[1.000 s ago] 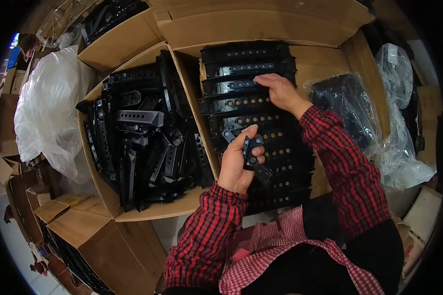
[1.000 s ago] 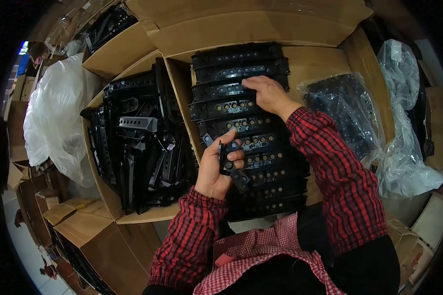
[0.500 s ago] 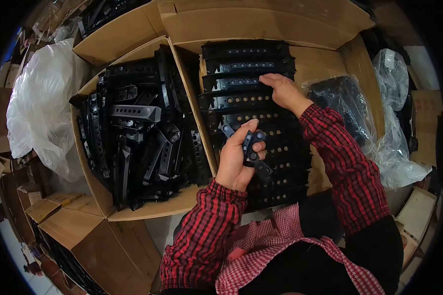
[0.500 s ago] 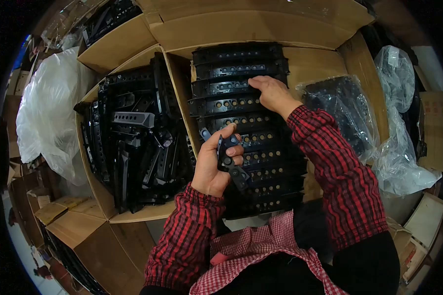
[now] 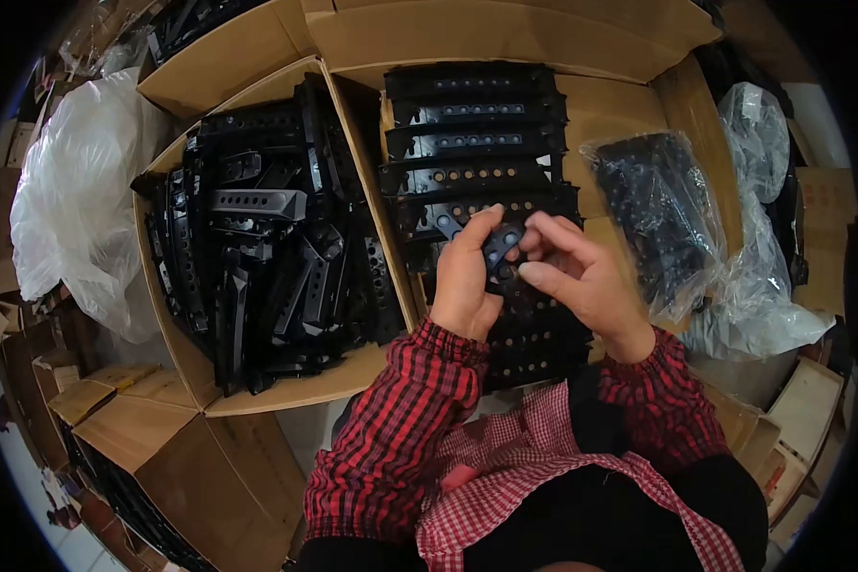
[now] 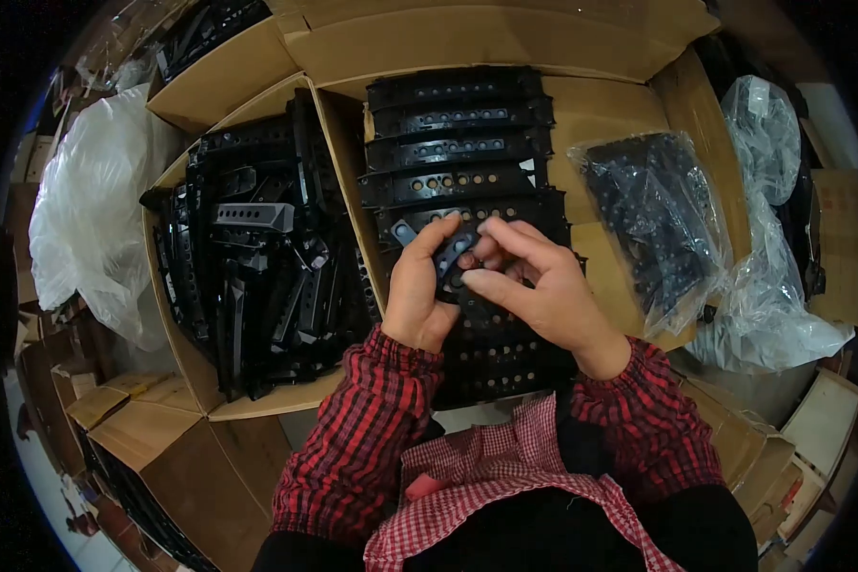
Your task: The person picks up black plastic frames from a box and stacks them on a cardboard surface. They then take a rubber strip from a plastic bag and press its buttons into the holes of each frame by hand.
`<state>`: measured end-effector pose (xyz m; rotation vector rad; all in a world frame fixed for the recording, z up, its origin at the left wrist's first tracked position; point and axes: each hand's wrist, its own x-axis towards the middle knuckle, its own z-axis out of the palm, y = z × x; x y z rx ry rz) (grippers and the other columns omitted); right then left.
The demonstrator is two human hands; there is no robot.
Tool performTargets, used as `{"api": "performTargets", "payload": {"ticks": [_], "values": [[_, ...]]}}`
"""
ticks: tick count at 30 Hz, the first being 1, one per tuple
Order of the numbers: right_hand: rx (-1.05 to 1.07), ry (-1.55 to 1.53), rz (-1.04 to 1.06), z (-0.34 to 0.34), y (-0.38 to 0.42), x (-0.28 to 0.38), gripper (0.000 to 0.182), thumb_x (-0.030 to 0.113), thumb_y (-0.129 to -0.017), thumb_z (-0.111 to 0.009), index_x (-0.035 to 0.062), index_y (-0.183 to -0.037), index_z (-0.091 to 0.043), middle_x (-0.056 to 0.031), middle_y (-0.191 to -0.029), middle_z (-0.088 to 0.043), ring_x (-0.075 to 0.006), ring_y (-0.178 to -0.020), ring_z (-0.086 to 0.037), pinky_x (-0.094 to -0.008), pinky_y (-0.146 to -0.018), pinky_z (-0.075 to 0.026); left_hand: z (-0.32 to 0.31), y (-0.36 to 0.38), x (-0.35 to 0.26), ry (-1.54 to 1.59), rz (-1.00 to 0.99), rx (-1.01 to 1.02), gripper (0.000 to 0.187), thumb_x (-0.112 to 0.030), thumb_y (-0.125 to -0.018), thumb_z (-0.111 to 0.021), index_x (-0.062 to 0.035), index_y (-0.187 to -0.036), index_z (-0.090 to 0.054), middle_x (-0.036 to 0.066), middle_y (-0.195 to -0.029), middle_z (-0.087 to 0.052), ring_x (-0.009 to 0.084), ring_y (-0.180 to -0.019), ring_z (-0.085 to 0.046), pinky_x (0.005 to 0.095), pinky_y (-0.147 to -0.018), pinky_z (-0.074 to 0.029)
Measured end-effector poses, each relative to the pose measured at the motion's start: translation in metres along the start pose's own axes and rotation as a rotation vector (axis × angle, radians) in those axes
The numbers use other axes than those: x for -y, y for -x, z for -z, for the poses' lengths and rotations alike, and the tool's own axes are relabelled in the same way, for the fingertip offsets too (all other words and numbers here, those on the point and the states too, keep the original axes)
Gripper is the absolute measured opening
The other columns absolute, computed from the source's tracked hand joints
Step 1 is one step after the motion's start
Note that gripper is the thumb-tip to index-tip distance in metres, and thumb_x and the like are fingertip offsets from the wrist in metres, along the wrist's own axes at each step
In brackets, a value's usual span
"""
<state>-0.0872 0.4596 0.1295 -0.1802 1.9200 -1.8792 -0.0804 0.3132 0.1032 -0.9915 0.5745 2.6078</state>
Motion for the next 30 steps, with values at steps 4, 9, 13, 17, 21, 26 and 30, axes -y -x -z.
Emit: {"api": "performTargets", "payload": {"ticks": [4,9,13,17,21,26,30], "values": [[-0.027,0.376,0.226,0.005,-0.008,0.009,0.039,0.002,-0.075,-0.067,0.0031,-0.113,-0.060,-0.0044,-0.107,-0.057,-0.0152,-0.094,-0.054,-0.0256,-0.072,-0.045,-0.006,0.003,0.014,-0.063,0.088,0.031,0.020,-0.022,-0.092,-0.048,-0.0046,-0.097,-0.056,0.002,-0.082,-0.059,0.0122,-0.070,-0.057,0.0247,-0.057,-0.049],[0.178,0.523,0.516,0.015,-0.010,-0.003,0.017,0.003,-0.075,-0.067,0.0042,-0.092,-0.067,-0.0043,-0.089,-0.063,-0.0200,-0.077,-0.058,-0.0272,-0.066,-0.048,0.005,0.003,0.015,-0.001,0.197,0.083,0.022,-0.020,-0.090,-0.051,-0.0040,-0.102,-0.059,0.004,-0.085,-0.062,0.0156,-0.073,-0.061,0.0273,-0.061,-0.052],[-0.014,0.065,-0.014,0.018,0.001,0.021,0.011,0.007,-0.082,-0.066,0.0015,-0.090,-0.068,-0.0015,-0.088,-0.064,-0.0097,-0.062,-0.055,-0.0213,-0.056,-0.045,-0.002,0.005,0.014,-0.036,0.129,0.024,0.019,-0.019,-0.089,-0.053,-0.0048,-0.100,-0.060,0.004,-0.083,-0.062,0.0149,-0.069,-0.060,0.0255,-0.058,-0.050],[-0.216,-0.598,-0.192,0.031,0.002,0.016,0.020,0.014,-0.088,-0.061,0.0010,-0.103,-0.062,-0.0013,-0.084,-0.061,-0.0046,-0.058,-0.051,-0.0161,-0.053,-0.042,0.006,0.004,0.022,-0.135,0.213,0.155,0.022,-0.019,-0.088,-0.054,-0.0090,-0.107,-0.059,0.001,-0.086,-0.060,0.0117,-0.075,-0.059,0.0282,-0.064,-0.046],[-0.291,-0.473,-0.218,0.035,0.001,0.015,0.023,0.017,-0.089,-0.061,0.0013,-0.106,-0.061,0.0007,-0.087,-0.060,-0.0030,-0.065,-0.053,-0.0139,-0.055,-0.043,0.003,0.005,0.025,-0.121,0.240,0.147,0.026,-0.025,-0.089,-0.056,-0.0151,-0.114,-0.055,-0.004,-0.080,-0.055,0.0079,-0.068,-0.054,0.0222,-0.057,-0.038],[-0.221,-0.512,-0.293,0.043,0.000,0.008,0.023,0.019,-0.089,-0.060,0.0008,-0.104,-0.061,0.0005,-0.086,-0.061,-0.0045,-0.067,-0.054,-0.0135,-0.056,-0.043,0.000,0.005,0.018,0.019,0.239,0.284,0.025,-0.033,-0.091,-0.056,-0.0139,-0.108,-0.052,-0.003,-0.075,-0.050,0.0067,-0.054,-0.046,0.0198,-0.050,-0.037],[-0.179,-0.564,-0.309,0.044,0.001,0.009,0.028,0.024,-0.092,-0.056,-0.0014,-0.102,-0.061,-0.0029,-0.090,-0.063,-0.0089,-0.071,-0.060,-0.0155,-0.059,-0.049,-0.001,0.006,0.023,-0.042,0.286,0.189,0.024,-0.033,-0.090,-0.058,-0.0124,-0.102,-0.053,-0.002,-0.074,-0.051,0.0064,-0.051,-0.044,0.0171,-0.045,-0.036]]}}
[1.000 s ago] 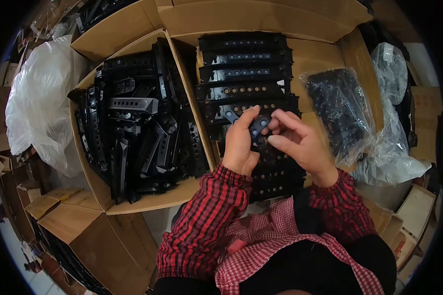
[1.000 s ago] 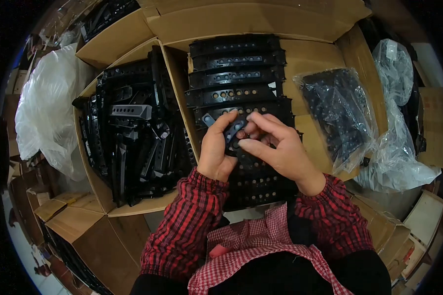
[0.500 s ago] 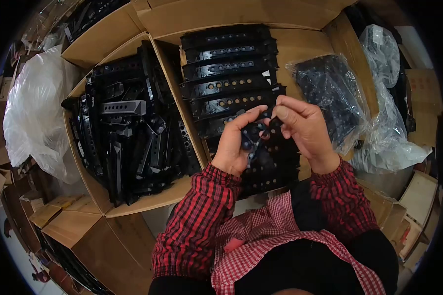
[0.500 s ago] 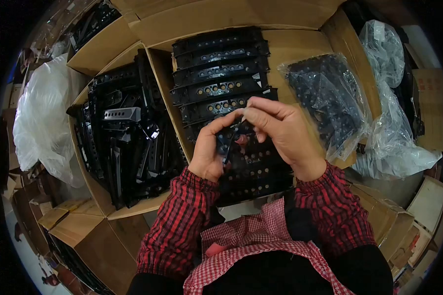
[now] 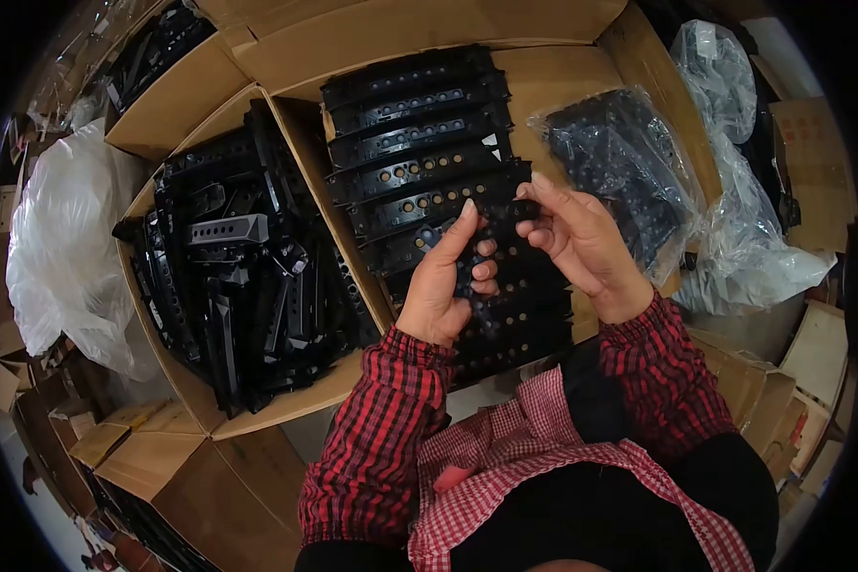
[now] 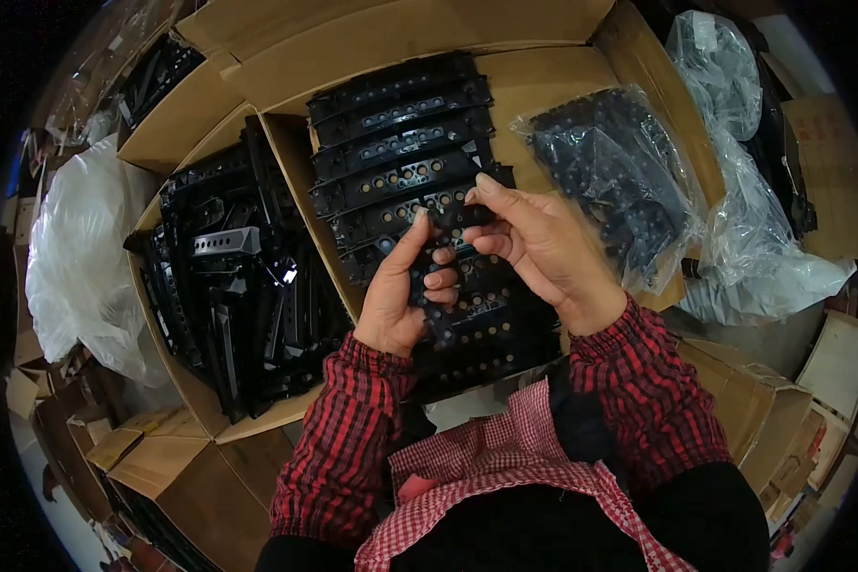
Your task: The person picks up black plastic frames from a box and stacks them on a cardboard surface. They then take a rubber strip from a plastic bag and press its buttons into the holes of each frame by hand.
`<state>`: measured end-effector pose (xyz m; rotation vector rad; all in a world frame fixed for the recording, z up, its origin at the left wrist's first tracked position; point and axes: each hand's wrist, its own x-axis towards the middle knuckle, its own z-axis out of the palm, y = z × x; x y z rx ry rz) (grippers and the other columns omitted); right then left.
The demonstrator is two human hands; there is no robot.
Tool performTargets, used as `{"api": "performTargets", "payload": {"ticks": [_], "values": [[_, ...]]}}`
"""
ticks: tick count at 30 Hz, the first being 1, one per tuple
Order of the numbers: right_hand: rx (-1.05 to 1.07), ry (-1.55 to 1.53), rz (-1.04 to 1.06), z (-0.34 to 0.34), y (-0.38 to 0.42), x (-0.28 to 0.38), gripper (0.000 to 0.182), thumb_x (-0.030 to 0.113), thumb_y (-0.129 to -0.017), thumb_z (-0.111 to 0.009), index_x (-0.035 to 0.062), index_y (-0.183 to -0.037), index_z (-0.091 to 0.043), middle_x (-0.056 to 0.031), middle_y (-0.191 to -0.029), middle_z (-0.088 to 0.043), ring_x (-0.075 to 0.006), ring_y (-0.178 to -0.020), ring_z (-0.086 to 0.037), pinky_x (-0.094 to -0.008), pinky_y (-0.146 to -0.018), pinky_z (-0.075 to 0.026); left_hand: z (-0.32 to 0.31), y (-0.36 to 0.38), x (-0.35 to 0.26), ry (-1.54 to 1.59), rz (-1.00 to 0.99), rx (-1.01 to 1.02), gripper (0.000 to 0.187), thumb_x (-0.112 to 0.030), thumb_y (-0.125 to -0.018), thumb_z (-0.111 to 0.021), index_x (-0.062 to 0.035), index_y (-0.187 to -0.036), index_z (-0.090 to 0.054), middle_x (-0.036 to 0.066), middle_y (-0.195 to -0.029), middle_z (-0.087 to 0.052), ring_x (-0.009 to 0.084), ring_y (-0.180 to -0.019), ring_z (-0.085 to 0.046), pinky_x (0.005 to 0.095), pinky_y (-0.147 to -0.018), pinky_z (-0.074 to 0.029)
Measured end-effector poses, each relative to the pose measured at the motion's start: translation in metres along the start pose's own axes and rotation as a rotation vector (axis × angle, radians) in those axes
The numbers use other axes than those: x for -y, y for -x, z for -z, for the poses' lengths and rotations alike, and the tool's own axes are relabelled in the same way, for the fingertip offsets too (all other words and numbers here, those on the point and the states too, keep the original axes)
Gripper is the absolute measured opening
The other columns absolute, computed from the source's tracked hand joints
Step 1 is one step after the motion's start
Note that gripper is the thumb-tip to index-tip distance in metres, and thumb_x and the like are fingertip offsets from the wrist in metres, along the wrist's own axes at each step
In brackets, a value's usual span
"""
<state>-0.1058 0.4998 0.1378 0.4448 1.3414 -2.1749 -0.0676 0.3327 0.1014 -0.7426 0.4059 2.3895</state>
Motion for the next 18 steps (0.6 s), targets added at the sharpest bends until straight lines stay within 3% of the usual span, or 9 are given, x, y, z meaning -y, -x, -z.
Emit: {"api": "performTargets", "payload": {"ticks": [6,8,11,15,17,18], "values": [[0.030,-0.055,-0.030,-0.001,0.004,0.003,0.036,0.029,-0.094,-0.051,-0.0055,-0.100,-0.060,-0.0087,-0.092,-0.063,-0.0160,-0.075,-0.065,-0.0185,-0.065,-0.054,-0.005,-0.001,0.000,-0.008,-0.014,-0.068,0.023,-0.030,-0.088,-0.062,-0.0097,-0.093,-0.053,0.001,-0.073,-0.051,0.0066,-0.050,-0.044,0.0146,-0.039,-0.033],[0.020,-0.066,-0.014,0.002,0.003,0.003,0.037,0.030,-0.094,-0.051,-0.0059,-0.100,-0.060,-0.0094,-0.092,-0.063,-0.0168,-0.075,-0.066,-0.0190,-0.065,-0.054,-0.007,0.000,0.001,-0.224,-0.148,-0.217,0.023,-0.030,-0.088,-0.061,-0.0091,-0.088,-0.054,0.001,-0.074,-0.052,0.0070,-0.051,-0.045,0.0145,-0.039,-0.033],[0.009,-0.074,0.009,0.004,0.002,0.003,0.039,0.030,-0.094,-0.050,-0.0066,-0.101,-0.059,-0.0106,-0.094,-0.063,-0.0180,-0.076,-0.066,-0.0203,-0.067,-0.055,-0.010,0.004,-0.002,-0.294,-0.239,-0.307,0.022,-0.029,-0.088,-0.062,-0.0089,-0.084,-0.054,0.000,-0.070,-0.050,0.0072,-0.050,-0.045,0.0149,-0.040,-0.032],[-0.020,-0.075,0.041,0.001,0.002,0.004,0.041,0.031,-0.095,-0.048,-0.0078,-0.104,-0.057,-0.0122,-0.098,-0.062,-0.0192,-0.077,-0.066,-0.0229,-0.071,-0.056,-0.013,0.011,-0.002,-0.529,-0.435,-0.414,0.018,-0.025,-0.088,-0.063,-0.0081,-0.087,-0.058,-0.002,-0.067,-0.050,0.0052,-0.049,-0.044,0.0154,-0.041,-0.030],[0.000,-0.087,0.053,0.002,0.001,0.003,0.041,0.031,-0.095,-0.048,-0.0083,-0.106,-0.056,-0.0126,-0.100,-0.061,-0.0190,-0.080,-0.065,-0.0238,-0.073,-0.055,-0.019,0.014,0.001,-0.897,-0.847,-0.305,0.015,-0.017,-0.085,-0.066,-0.0060,-0.096,-0.063,-0.004,-0.070,-0.052,0.0039,-0.058,-0.048,0.0172,-0.051,-0.038],[0.024,-0.097,0.062,0.002,0.000,0.001,0.042,0.031,-0.096,-0.047,-0.0087,-0.107,-0.055,-0.0129,-0.101,-0.061,-0.0188,-0.083,-0.065,-0.0246,-0.075,-0.055,-0.023,0.022,-0.001,-1.001,-0.756,-0.294,0.023,-0.009,-0.082,-0.067,-0.0045,-0.105,-0.065,0.000,-0.073,-0.060,0.0063,-0.068,-0.057,0.0194,-0.063,-0.044]]}}
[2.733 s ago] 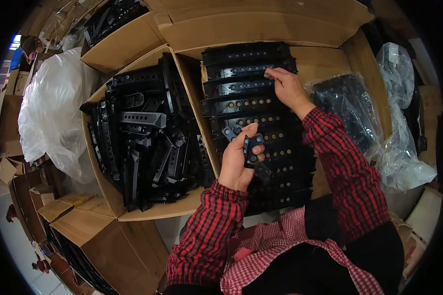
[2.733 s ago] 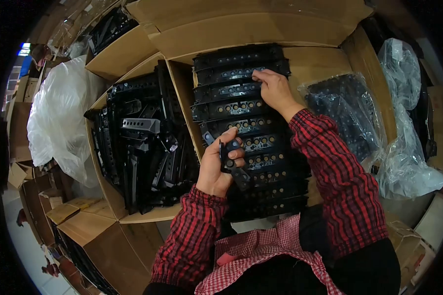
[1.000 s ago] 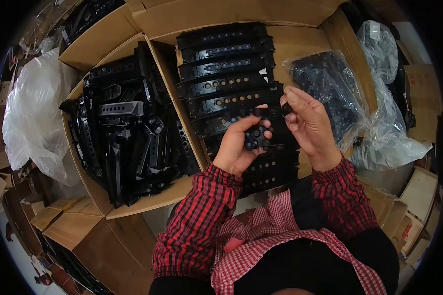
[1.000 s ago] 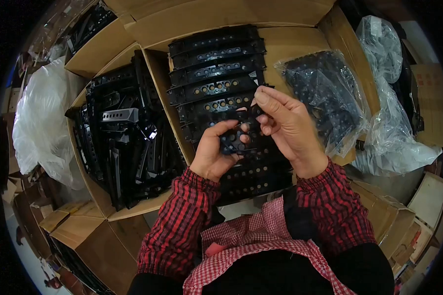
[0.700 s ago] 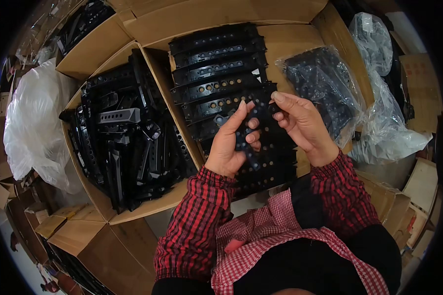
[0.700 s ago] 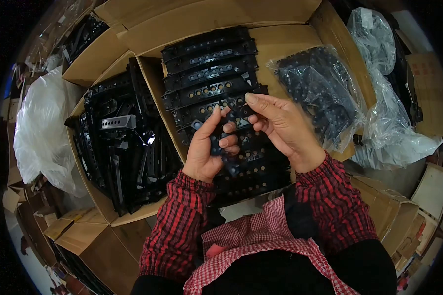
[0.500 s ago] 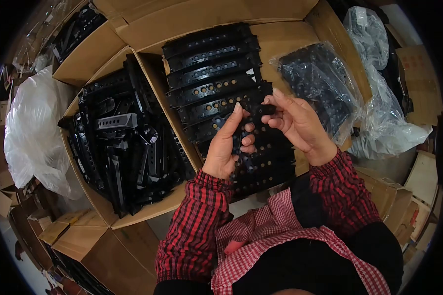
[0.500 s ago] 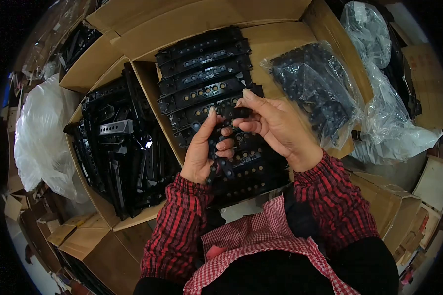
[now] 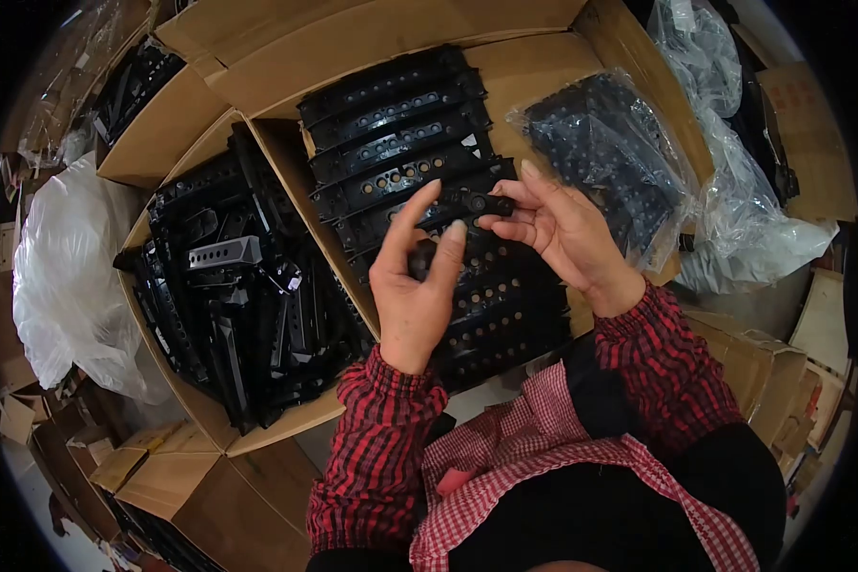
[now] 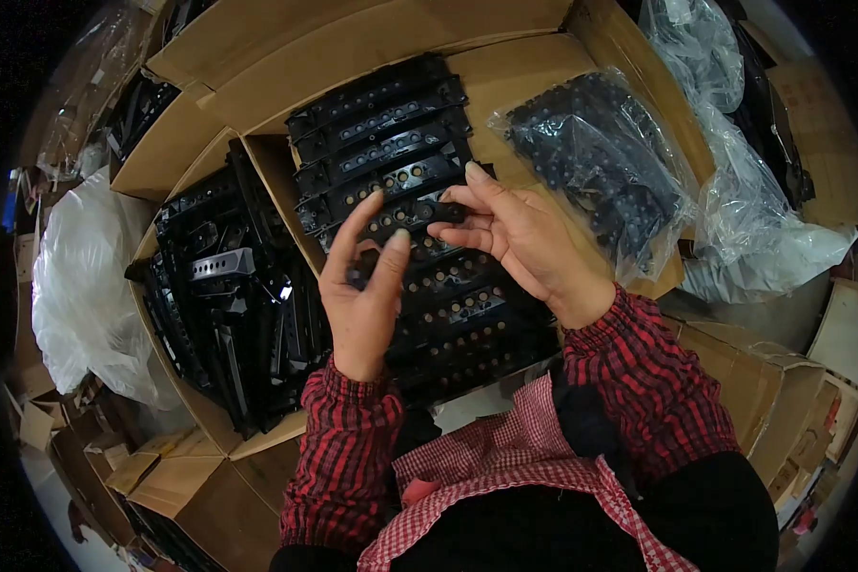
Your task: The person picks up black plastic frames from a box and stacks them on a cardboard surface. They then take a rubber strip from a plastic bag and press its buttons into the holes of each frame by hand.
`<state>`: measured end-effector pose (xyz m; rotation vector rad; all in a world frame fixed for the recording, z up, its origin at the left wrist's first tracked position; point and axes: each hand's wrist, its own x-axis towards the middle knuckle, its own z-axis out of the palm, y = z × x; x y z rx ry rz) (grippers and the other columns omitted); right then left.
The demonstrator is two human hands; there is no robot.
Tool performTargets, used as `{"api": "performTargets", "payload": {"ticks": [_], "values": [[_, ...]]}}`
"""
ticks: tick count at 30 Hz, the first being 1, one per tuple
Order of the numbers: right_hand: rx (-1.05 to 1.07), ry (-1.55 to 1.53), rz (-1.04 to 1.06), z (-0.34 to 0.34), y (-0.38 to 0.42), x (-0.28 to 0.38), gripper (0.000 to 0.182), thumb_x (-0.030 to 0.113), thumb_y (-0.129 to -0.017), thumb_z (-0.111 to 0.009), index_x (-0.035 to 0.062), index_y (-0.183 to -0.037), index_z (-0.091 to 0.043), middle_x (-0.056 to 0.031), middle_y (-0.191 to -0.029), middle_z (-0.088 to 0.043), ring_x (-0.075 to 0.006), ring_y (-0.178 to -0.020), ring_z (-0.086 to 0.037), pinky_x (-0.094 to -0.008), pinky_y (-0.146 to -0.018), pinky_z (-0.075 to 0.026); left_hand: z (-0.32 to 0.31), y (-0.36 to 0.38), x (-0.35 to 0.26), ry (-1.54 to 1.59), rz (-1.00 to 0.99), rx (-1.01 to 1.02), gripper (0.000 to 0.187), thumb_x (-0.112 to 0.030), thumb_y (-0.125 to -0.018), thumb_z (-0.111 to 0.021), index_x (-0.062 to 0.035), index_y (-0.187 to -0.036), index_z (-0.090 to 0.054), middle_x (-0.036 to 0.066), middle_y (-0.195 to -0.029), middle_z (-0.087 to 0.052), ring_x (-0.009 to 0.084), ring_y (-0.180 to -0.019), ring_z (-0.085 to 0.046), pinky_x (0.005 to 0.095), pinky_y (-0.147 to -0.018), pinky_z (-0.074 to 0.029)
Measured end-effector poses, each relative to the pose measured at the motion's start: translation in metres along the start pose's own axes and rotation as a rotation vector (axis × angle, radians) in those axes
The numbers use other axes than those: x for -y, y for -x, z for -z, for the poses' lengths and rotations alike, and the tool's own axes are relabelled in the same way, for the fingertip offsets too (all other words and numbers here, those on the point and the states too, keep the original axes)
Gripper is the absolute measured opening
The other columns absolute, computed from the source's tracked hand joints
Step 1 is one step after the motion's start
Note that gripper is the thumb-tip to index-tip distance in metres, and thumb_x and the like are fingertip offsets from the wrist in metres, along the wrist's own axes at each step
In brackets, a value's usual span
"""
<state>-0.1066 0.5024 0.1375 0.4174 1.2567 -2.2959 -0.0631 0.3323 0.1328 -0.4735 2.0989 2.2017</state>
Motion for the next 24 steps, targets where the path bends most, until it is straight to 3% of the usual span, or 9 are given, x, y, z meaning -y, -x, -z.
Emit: {"api": "performTargets", "payload": {"ticks": [2,3,6,10,13,15,17,21,24], "values": [[0.034,0.036,0.010,0.002,-0.001,-0.005,0.048,0.034,-0.094,-0.049,-0.0111,-0.111,-0.052,-0.0138,-0.104,-0.059,-0.0188,-0.090,-0.062,-0.0251,-0.079,-0.053,-0.003,-0.005,0.025,-0.193,-0.319,0.120,0.033,-0.008,-0.083,-0.066,-0.0058,-0.116,-0.062,0.000,-0.084,-0.064,0.0066,-0.065,-0.055,0.0196,-0.059,-0.046],[0.067,0.074,0.018,0.003,-0.003,-0.008,0.056,0.037,-0.093,-0.051,-0.0135,-0.116,-0.048,-0.0146,-0.107,-0.057,-0.0187,-0.097,-0.060,-0.0256,-0.083,-0.050,-0.011,-0.004,0.026,-0.198,-0.371,0.086,0.030,-0.008,-0.081,-0.068,-0.0034,-0.111,-0.064,0.008,-0.094,-0.068,0.0120,-0.078,-0.063,0.0232,-0.073,-0.049],[0.071,0.068,-0.011,0.004,-0.003,-0.018,0.054,0.037,-0.094,-0.049,-0.0115,-0.118,-0.048,-0.0133,-0.108,-0.057,-0.0185,-0.100,-0.058,-0.0277,-0.086,-0.048,-0.018,0.002,0.020,-0.404,-0.373,0.032,0.032,-0.009,-0.078,-0.071,-0.0031,-0.110,-0.064,0.013,-0.097,-0.068,0.0172,-0.085,-0.066,0.0260,-0.076,-0.050],[0.125,0.072,-0.029,0.004,0.001,-0.024,0.054,0.037,-0.096,-0.045,-0.0107,-0.122,-0.046,-0.0119,-0.108,-0.057,-0.0180,-0.102,-0.056,-0.0293,-0.090,-0.045,-0.017,0.001,0.025,-0.503,-0.448,-0.093,0.031,-0.008,-0.073,-0.075,-0.0028,-0.102,-0.066,0.013,-0.091,-0.068,0.0224,-0.083,-0.067,0.0288,-0.073,-0.052],[0.201,0.052,-0.041,0.003,0.006,-0.030,0.058,0.037,-0.098,-0.041,-0.0112,-0.129,-0.038,-0.0157,-0.121,-0.052,-0.0190,-0.110,-0.052,-0.0316,-0.098,-0.039,-0.017,-0.003,0.025,-0.507,-0.433,-0.153,0.030,-0.007,-0.072,-0.075,-0.0025,-0.100,-0.066,0.013,-0.090,-0.067,0.0229,-0.081,-0.067,0.0289,-0.071,-0.052],[0.179,0.065,0.021,-0.001,0.008,-0.031,0.059,0.033,-0.099,-0.037,-0.0100,-0.137,-0.024,-0.0198,-0.135,-0.041,-0.0203,-0.118,-0.046,-0.0339,-0.104,-0.033,-0.013,-0.005,0.026,-0.512,-0.457,-0.147,0.030,-0.007,-0.072,-0.075,-0.0026,-0.100,-0.066,0.012,-0.090,-0.067,0.0229,-0.081,-0.067,0.0287,-0.071,-0.052],[0.211,0.070,0.025,0.002,0.009,-0.028,0.058,0.031,-0.100,-0.034,-0.0083,-0.139,-0.019,-0.0188,-0.138,-0.038,-0.0206,-0.118,-0.045,-0.0342,-0.104,-0.031,-0.010,-0.007,0.025,-0.514,-0.483,-0.136,0.030,-0.006,-0.072,-0.075,-0.0027,-0.100,-0.066,0.012,-0.089,-0.067,0.0230,-0.080,-0.066,0.0284,-0.070,-0.052],[0.270,0.051,0.095,-0.003,0.013,-0.024,0.057,0.025,-0.101,-0.030,-0.0068,-0.142,-0.006,-0.0224,-0.141,-0.031,-0.0232,-0.124,-0.041,-0.0367,-0.107,-0.028,-0.007,-0.008,0.022,-0.492,-0.627,-0.133,0.028,-0.003,-0.071,-0.073,-0.0032,-0.098,-0.064,0.010,-0.078,-0.063,0.0217,-0.066,-0.063,0.0282,-0.058,-0.050],[0.328,0.010,0.126,-0.001,0.014,-0.026,0.056,0.024,-0.101,-0.030,-0.0067,-0.142,-0.006,-0.0224,-0.142,-0.031,-0.0245,-0.126,-0.039,-0.0371,-0.108,-0.027,-0.006,-0.008,0.018,-0.449,-0.731,-0.136,0.025,0.000,-0.072,-0.071,-0.0031,-0.096,-0.064,0.008,-0.071,-0.060,0.0188,-0.058,-0.058,0.0270,-0.052,-0.046]]}}
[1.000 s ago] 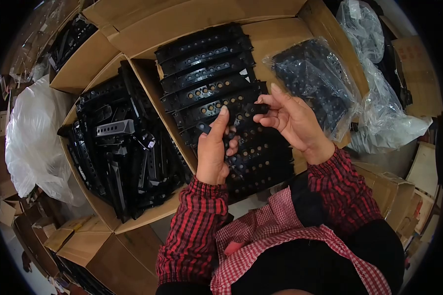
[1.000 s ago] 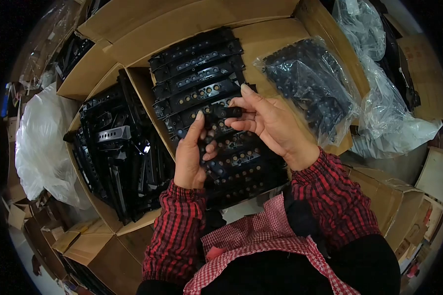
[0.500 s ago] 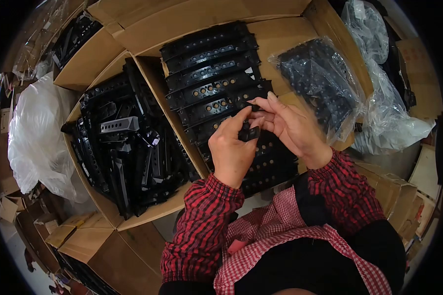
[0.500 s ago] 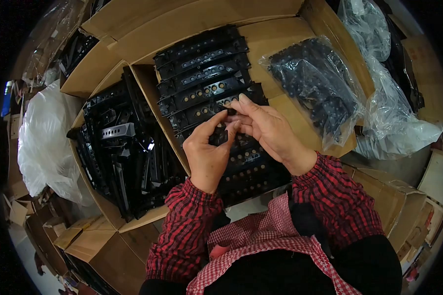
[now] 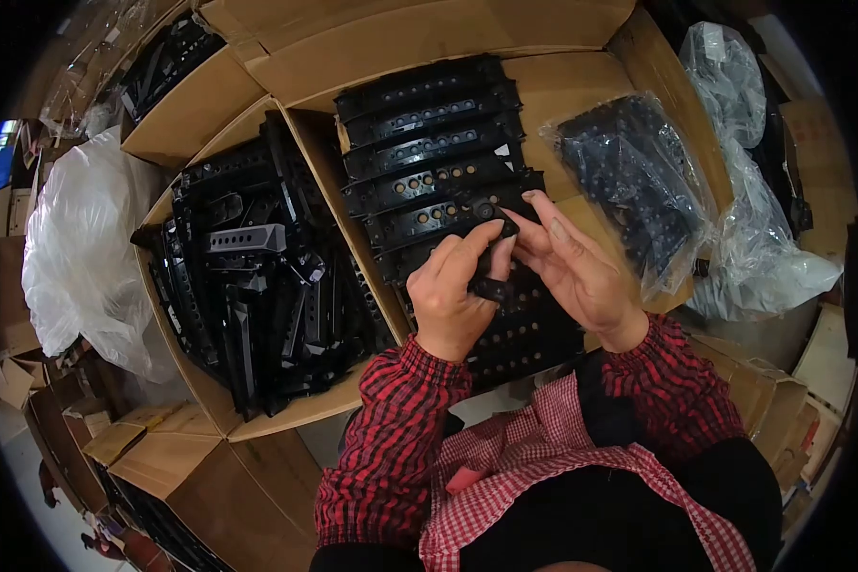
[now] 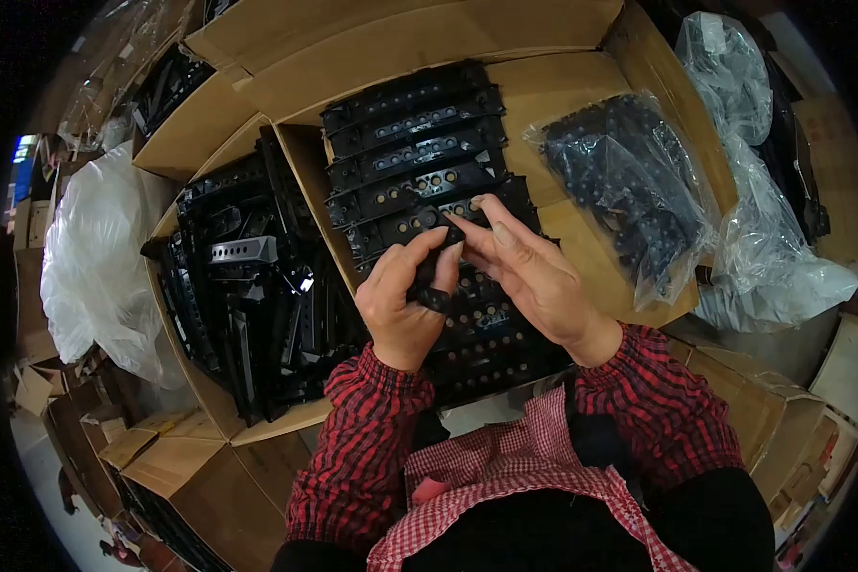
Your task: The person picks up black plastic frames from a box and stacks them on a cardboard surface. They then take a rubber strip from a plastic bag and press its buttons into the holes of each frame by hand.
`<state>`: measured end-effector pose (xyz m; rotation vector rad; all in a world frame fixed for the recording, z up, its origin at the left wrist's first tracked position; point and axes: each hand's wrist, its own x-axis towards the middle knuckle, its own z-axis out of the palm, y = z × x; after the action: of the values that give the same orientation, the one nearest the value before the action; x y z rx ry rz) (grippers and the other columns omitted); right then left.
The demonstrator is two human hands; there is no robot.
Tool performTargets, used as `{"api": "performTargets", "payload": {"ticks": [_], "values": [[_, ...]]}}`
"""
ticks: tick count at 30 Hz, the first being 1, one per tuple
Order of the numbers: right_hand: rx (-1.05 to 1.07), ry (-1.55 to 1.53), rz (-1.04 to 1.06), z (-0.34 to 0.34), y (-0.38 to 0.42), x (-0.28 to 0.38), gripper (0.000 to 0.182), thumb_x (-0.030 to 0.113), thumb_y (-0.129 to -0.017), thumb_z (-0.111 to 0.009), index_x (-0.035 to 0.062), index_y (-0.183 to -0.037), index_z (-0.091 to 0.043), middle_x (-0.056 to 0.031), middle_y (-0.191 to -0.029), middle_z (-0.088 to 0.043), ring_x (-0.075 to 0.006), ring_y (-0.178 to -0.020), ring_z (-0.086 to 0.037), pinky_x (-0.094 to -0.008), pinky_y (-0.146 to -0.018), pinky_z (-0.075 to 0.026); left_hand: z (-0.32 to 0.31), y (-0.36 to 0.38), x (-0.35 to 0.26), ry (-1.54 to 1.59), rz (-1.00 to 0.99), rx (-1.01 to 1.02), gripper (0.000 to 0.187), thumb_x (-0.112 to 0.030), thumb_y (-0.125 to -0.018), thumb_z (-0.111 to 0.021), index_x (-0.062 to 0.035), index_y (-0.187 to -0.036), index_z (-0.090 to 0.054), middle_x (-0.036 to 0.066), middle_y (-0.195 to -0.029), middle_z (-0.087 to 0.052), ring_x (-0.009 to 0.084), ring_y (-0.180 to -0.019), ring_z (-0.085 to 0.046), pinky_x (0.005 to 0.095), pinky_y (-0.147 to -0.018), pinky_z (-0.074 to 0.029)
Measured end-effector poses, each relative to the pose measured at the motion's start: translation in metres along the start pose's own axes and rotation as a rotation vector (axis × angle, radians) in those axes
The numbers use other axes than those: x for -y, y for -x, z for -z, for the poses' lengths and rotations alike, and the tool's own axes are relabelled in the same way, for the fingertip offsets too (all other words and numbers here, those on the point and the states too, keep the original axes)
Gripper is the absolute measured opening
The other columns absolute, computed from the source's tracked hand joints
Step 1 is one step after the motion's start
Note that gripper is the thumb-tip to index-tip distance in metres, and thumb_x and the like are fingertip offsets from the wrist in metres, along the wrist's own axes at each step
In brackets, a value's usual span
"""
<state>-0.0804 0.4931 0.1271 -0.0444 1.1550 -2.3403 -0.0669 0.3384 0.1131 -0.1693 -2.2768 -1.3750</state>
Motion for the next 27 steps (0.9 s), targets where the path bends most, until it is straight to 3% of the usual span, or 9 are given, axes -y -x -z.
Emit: {"api": "performTargets", "payload": {"ticks": [7,10,12,14,16,17,24,26,27], "values": [[0.019,-0.025,-0.008,0.004,-0.003,-0.005,0.051,0.018,-0.100,-0.035,-0.0039,-0.142,-0.016,-0.0213,-0.140,-0.034,-0.0256,-0.127,-0.039,-0.0369,-0.106,-0.032,0.001,-0.001,0.007,-0.028,-0.024,-0.033,0.018,0.000,-0.076,-0.069,-0.0028,-0.094,-0.066,0.008,-0.067,-0.058,0.0157,-0.055,-0.056,0.0238,-0.050,-0.044],[-0.041,0.329,-0.072,0.012,-0.010,0.005,0.047,0.015,-0.097,-0.044,-0.0033,-0.138,-0.030,-0.0171,-0.133,-0.043,-0.0243,-0.120,-0.046,-0.0346,-0.099,-0.038,-0.001,-0.003,0.010,0.042,0.057,-0.031,0.015,-0.003,-0.078,-0.068,-0.0017,-0.093,-0.066,0.005,-0.069,-0.060,0.0122,-0.057,-0.056,0.0225,-0.051,-0.043],[-0.012,1.179,0.373,0.019,-0.020,0.017,0.046,0.017,-0.093,-0.053,-0.0042,-0.132,-0.040,-0.0120,-0.122,-0.052,-0.0212,-0.109,-0.053,-0.0322,-0.092,-0.042,0.000,-0.003,0.016,0.118,0.160,0.032,0.014,-0.006,-0.080,-0.068,-0.0010,-0.094,-0.067,0.003,-0.067,-0.060,0.0091,-0.056,-0.054,0.0213,-0.049,-0.041],[0.095,1.150,0.357,0.025,-0.029,0.013,0.049,0.017,-0.092,-0.054,-0.0005,-0.135,-0.039,-0.0137,-0.133,-0.045,-0.0186,-0.118,-0.046,-0.0281,-0.096,-0.037,0.004,-0.006,0.020,0.194,0.262,0.087,0.015,-0.009,-0.082,-0.067,-0.0004,-0.094,-0.067,0.000,-0.066,-0.059,0.0061,-0.054,-0.051,0.0201,-0.047,-0.039],[0.082,0.637,-0.071,0.030,-0.034,-0.003,0.048,0.017,-0.091,-0.057,0.0003,-0.134,-0.042,-0.0106,-0.127,-0.050,-0.0153,-0.110,-0.050,-0.0270,-0.089,-0.041,0.015,-0.021,0.018,0.498,0.773,0.224,0.017,-0.015,-0.084,-0.065,0.0006,-0.090,-0.068,-0.001,-0.068,-0.060,0.0061,-0.058,-0.052,0.0210,-0.050,-0.041],[0.078,0.729,-0.172,0.031,-0.037,-0.004,0.047,0.018,-0.089,-0.060,-0.0004,-0.130,-0.046,-0.0093,-0.116,-0.058,-0.0123,-0.098,-0.056,-0.0243,-0.081,-0.045,0.023,-0.029,0.015,0.492,0.943,0.258,0.018,-0.018,-0.085,-0.065,-0.0002,-0.090,-0.068,-0.005,-0.065,-0.057,0.0022,-0.057,-0.048,0.0185,-0.049,-0.037],[-0.186,0.413,-0.264,0.054,-0.067,-0.013,0.028,0.017,-0.085,-0.064,-0.0028,-0.105,-0.063,-0.0017,-0.081,-0.064,-0.0062,-0.069,-0.057,-0.0196,-0.065,-0.047,0.031,-0.037,0.068,0.341,1.048,0.062,0.017,-0.017,-0.082,-0.067,-0.0010,-0.088,-0.067,-0.005,-0.055,-0.049,0.0022,-0.043,-0.039,0.0183,-0.041,-0.027],[-0.226,0.491,-0.219,0.055,-0.087,-0.023,0.026,0.017,-0.085,-0.065,-0.0024,-0.102,-0.065,-0.0011,-0.080,-0.064,-0.0063,-0.067,-0.056,-0.0195,-0.063,-0.047,0.021,-0.033,0.092,0.237,1.045,0.066,0.022,-0.020,-0.081,-0.066,0.0017,-0.082,-0.067,-0.003,-0.058,-0.053,0.0034,-0.051,-0.043,0.0206,-0.045,-0.033],[-0.270,0.576,-0.175,0.057,-0.099,-0.028,0.024,0.018,-0.085,-0.065,-0.0020,-0.099,-0.066,-0.0005,-0.078,-0.063,-0.0063,-0.065,-0.056,-0.0194,-0.061,-0.047,0.012,-0.027,0.123,-0.010,0.923,0.082,0.026,-0.024,-0.079,-0.066,0.0012,-0.085,-0.069,0.009,-0.065,-0.064,0.0156,-0.056,-0.058,0.0289,-0.054,-0.046]]}}
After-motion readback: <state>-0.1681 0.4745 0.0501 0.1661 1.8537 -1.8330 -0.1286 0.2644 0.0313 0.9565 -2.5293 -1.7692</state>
